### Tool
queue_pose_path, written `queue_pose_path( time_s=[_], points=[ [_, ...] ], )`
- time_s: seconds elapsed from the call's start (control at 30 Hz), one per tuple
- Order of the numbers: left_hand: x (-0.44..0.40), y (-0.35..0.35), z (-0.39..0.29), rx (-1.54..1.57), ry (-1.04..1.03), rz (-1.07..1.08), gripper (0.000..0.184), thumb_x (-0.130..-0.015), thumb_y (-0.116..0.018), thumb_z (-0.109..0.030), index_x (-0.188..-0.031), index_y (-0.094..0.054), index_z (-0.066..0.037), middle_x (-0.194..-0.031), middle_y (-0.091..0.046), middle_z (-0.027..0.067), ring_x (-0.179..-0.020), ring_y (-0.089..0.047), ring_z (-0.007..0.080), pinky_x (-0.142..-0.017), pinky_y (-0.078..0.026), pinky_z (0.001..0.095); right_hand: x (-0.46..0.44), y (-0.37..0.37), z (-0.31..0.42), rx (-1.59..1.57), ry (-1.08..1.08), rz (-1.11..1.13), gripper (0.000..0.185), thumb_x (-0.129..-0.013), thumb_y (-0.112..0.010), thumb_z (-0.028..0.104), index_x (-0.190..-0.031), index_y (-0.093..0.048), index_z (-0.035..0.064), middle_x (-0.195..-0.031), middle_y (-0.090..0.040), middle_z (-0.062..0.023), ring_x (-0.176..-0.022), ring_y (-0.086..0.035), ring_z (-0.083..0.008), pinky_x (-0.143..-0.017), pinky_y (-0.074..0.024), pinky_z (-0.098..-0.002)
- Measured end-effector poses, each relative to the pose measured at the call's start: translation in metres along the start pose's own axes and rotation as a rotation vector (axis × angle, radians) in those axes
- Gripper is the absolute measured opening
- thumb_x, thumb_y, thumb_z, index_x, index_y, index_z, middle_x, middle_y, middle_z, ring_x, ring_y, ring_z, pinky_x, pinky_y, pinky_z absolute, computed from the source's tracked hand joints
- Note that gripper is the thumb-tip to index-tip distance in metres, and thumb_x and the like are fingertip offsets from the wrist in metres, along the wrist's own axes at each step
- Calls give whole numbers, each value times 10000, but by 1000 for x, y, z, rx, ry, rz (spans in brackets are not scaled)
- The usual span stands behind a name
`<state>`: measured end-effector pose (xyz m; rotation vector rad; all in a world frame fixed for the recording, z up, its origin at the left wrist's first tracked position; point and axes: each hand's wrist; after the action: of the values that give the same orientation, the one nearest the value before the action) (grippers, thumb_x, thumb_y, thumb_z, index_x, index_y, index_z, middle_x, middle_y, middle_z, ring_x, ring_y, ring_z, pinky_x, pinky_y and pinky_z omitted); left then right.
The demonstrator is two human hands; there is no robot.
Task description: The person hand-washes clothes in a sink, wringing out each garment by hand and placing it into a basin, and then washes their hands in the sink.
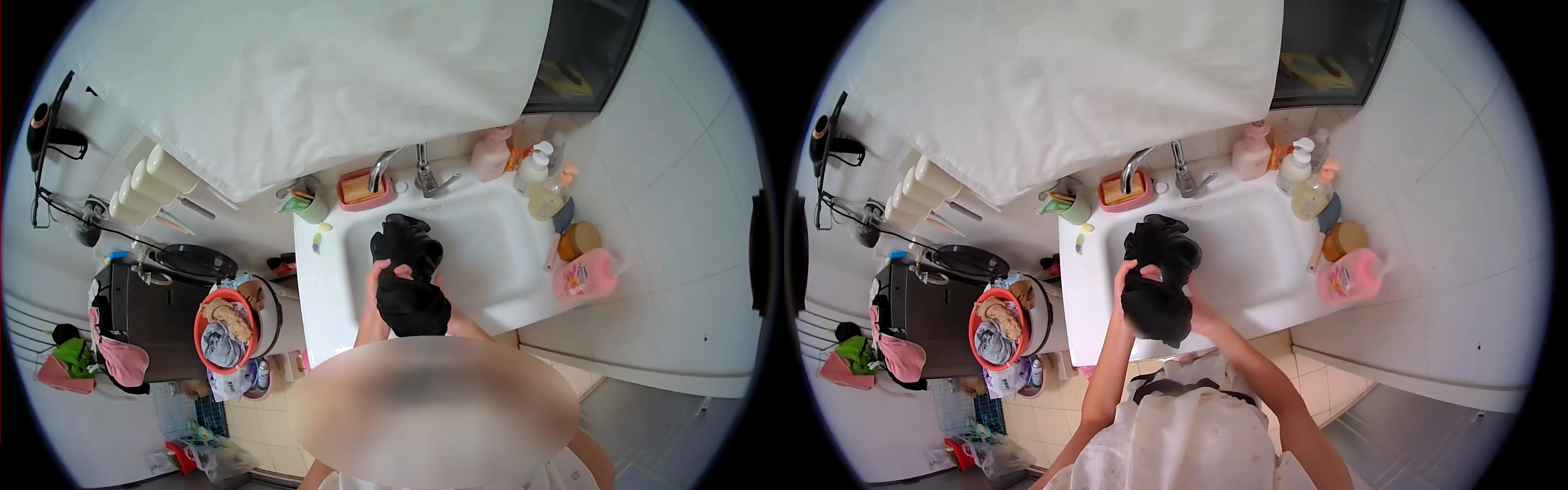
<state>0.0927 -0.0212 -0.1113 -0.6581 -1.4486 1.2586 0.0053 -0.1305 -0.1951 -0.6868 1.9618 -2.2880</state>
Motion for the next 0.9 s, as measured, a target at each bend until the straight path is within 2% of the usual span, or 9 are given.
queue_pose_path(
  time_s=[0.17, 0.2, 0.27, 0.47, 0.57, 0.7, 0.8, 0.87, 0.9],
  points=[
    [-7, 25, 16, 349, 88, 347, 185, -740, -483, -223, -654, -396, -84, -610, -430, -9, -582, -456, 100, -616, -380, 204, -49, -3, 6, 43, 367, 747, 808, -717, -323, 666, -1235, -290, 47, -1198, -404, -90, -1085, -413, -225, -962, -264, -341],
    [-3, 30, 21, 419, 95, 362, 159, -726, -511, -197, -658, -411, -94, -573, -416, -28, -555, -450, 72, -588, -377, 179, -53, -12, 12, 42, 366, 749, 808, -717, -323, 666, -1235, -290, 47, -1198, -404, -90, -1085, -413, -225, -962, -264, -341],
    [8, 39, 31, 721, 100, 305, 150, -716, -528, -164, -661, -410, -90, -580, -426, -28, -557, -452, 64, -571, -384, 185, -55, -35, 25, -129, 599, 214, 787, -715, -294, 673, -1231, -319, 79, -1187, -423, -64, -1097, -403, -217, -980, -233, -332],
    [20, 47, 34, 600, 113, 234, 174, -711, -540, -113, -626, -394, -72, -537, -380, -11, -498, -417, 75, -515, -401, 181, -86, -22, 57, -115, 594, 160, 500, -839, -374, 420, -1177, -400, 52, -1139, -473, -80, -1045, -450, -202, -918, -338, -330],
    [22, 56, 24, 361, 153, 47, 235, -739, -525, -197, -642, -345, -80, -520, -319, -36, -460, -359, 53, -466, -333, 161, -87, -15, 64, 33, 503, -58, 379, -785, -530, 277, -1064, -488, 24, -905, -582, -96, -815, -564, -203, -725, -473, -307],
    [15, 53, 13, -499, 157, -236, 317, -752, -577, -333, -666, -396, -88, -555, -379, -18, -481, -393, 67, -471, -344, 180, -86, -17, 69, 441, 538, -462, 395, -635, -615, 37, -1007, -491, -10, -903, -550, -112, -813, -556, -218, -677, -488, -325],
    [2, 52, 15, -1043, 33, -424, 306, -696, -641, -289, -723, -463, -41, -619, -465, 14, -523, -448, 104, -488, -388, 208, -98, -5, 68, 861, 620, -607, 423, -599, -629, 63, -991, -497, -29, -853, -563, -110, -786, -561, -215, -692, -466, -299],
    [-8, 65, 16, -1494, -204, -424, 492, -624, -677, -252, -938, -426, 31, -683, -508, 53, -561, -502, 120, -534, -440, 261, -103, 4, 65, 1093, 708, -673, 475, -557, -639, 86, -994, -493, -32, -860, -577, -156, -814, -566, -262, -721, -453, -323],
    [-13, 68, 19, -1573, -205, -504, 724, -575, -664, -252, -1088, -298, 104, -740, -543, 131, -620, -551, 213, -600, -456, 299, -101, 1, 64, 1345, 651, -770, 471, -562, -636, 99, -993, -492, -26, -875, -573, -183, -836, -558, -290, -737, -446, -337]
  ],
)
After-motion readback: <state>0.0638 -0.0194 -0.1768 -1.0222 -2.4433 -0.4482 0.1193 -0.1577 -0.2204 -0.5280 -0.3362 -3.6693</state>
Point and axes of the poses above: each hand's wrist, its own x-axis away from the middle knuckle, its own y-axis out of the back of the hand, z = x × y
